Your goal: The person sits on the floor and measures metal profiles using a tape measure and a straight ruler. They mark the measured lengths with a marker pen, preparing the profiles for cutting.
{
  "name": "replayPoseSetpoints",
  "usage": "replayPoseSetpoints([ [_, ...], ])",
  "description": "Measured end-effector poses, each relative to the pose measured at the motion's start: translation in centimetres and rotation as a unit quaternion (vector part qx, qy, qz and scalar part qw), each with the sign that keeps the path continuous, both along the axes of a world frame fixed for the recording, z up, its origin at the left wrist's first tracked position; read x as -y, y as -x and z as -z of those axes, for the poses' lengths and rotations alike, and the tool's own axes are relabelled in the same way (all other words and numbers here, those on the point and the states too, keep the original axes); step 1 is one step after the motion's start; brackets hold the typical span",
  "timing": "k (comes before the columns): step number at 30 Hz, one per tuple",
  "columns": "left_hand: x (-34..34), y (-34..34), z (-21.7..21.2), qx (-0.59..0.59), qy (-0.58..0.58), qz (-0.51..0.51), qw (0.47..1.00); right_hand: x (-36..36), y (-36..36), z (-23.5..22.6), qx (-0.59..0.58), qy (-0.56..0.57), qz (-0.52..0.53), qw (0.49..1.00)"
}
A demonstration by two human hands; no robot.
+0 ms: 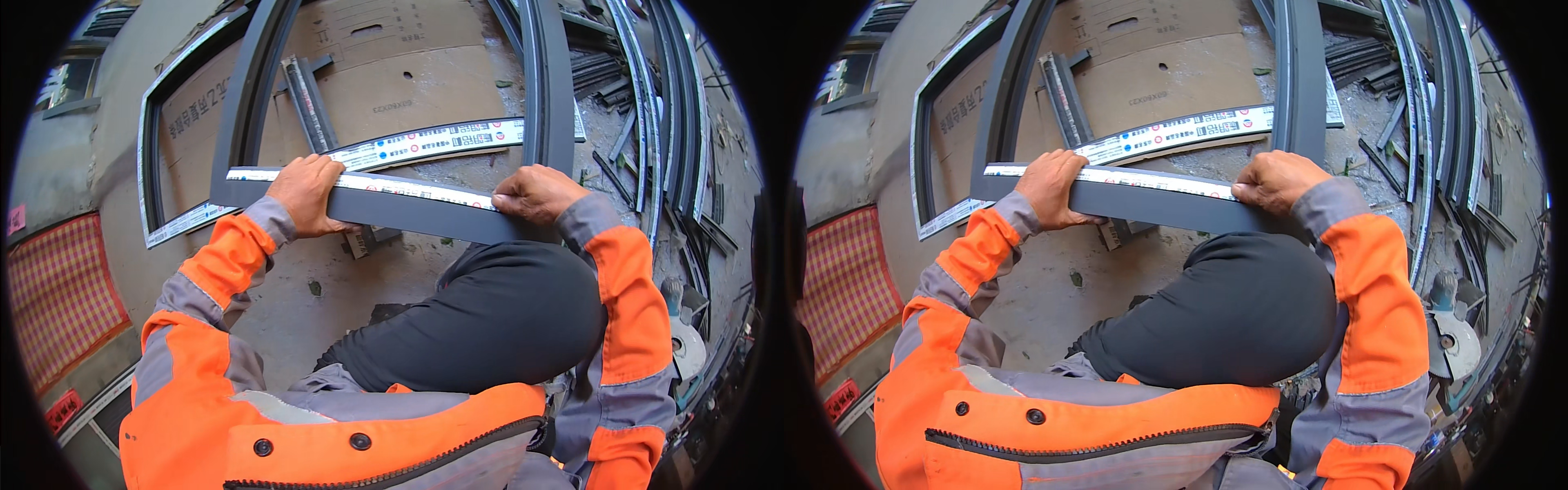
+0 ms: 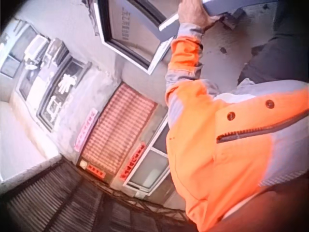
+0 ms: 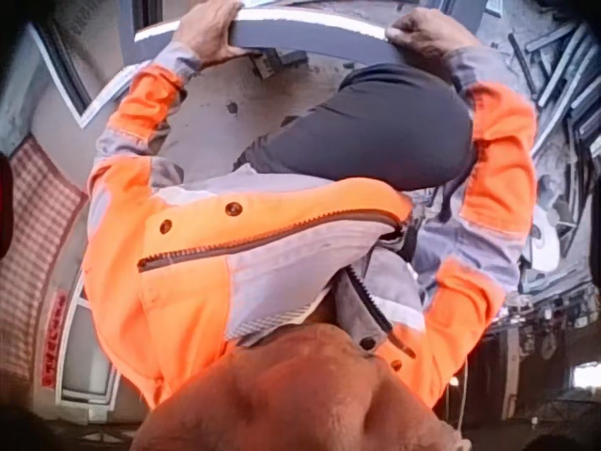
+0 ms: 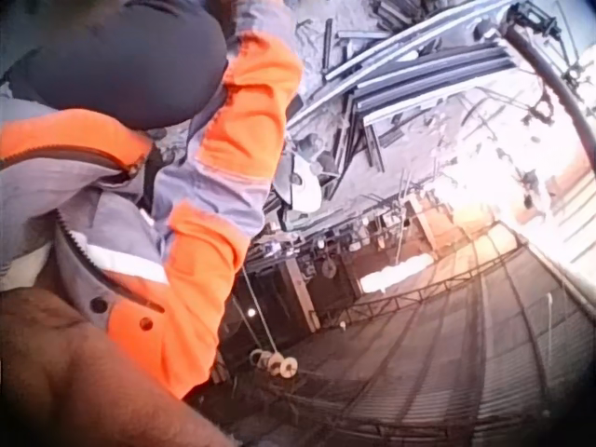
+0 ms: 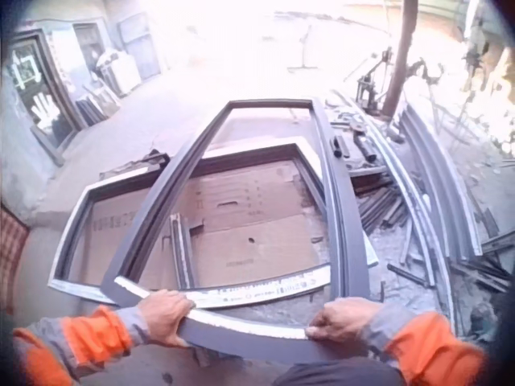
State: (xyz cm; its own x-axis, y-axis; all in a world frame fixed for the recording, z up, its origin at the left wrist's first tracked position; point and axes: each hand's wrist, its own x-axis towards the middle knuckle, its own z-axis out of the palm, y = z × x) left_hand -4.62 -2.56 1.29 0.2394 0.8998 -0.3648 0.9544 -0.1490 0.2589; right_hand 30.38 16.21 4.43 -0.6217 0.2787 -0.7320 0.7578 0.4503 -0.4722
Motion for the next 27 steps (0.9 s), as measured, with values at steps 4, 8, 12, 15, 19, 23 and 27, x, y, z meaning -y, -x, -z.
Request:
replayPoseSetpoints([
  [4, 0.6, 0.4, 0.9, 0.001, -0.057, 0.005, 0.998, -0.5, 0.7, 0.2, 0.021, 0.03, 0.008, 0.999],
  [8, 0.7, 0.6, 1.1, -0.004, -0.085, 0.023, 0.996, -1.2, 1.2, 0.9, 0.029, 0.039, 0.015, 0.999],
  [12, 0.6, 0.7, 1.4, 0.009, -0.101, 0.019, 0.995, -1.3, 0.9, 1.1, 0.01, 0.03, 0.015, 0.999],
  [15, 0.8, 0.7, 1.4, 0.007, -0.116, 0.021, 0.993, -1.2, 0.8, 1.5, -0.002, 0.029, 0.018, 0.999],
  [19, 0.9, 0.7, 1.5, 0.005, -0.13, 0.016, 0.991, -0.8, 0.8, 0.8, -0.003, 0.012, 0.026, 1.0],
  [23, 0.9, 0.9, 2.1, 0.008, -0.167, 0.031, 0.985, -0.6, 0.1, 0.7, -0.047, -0.001, 0.014, 0.999],
  [27, 1.2, 0.9, 2.1, -0.002, -0.17, 0.027, 0.985, 0.2, -0.1, 0.7, -0.043, -0.03, -0.002, 0.999],
])
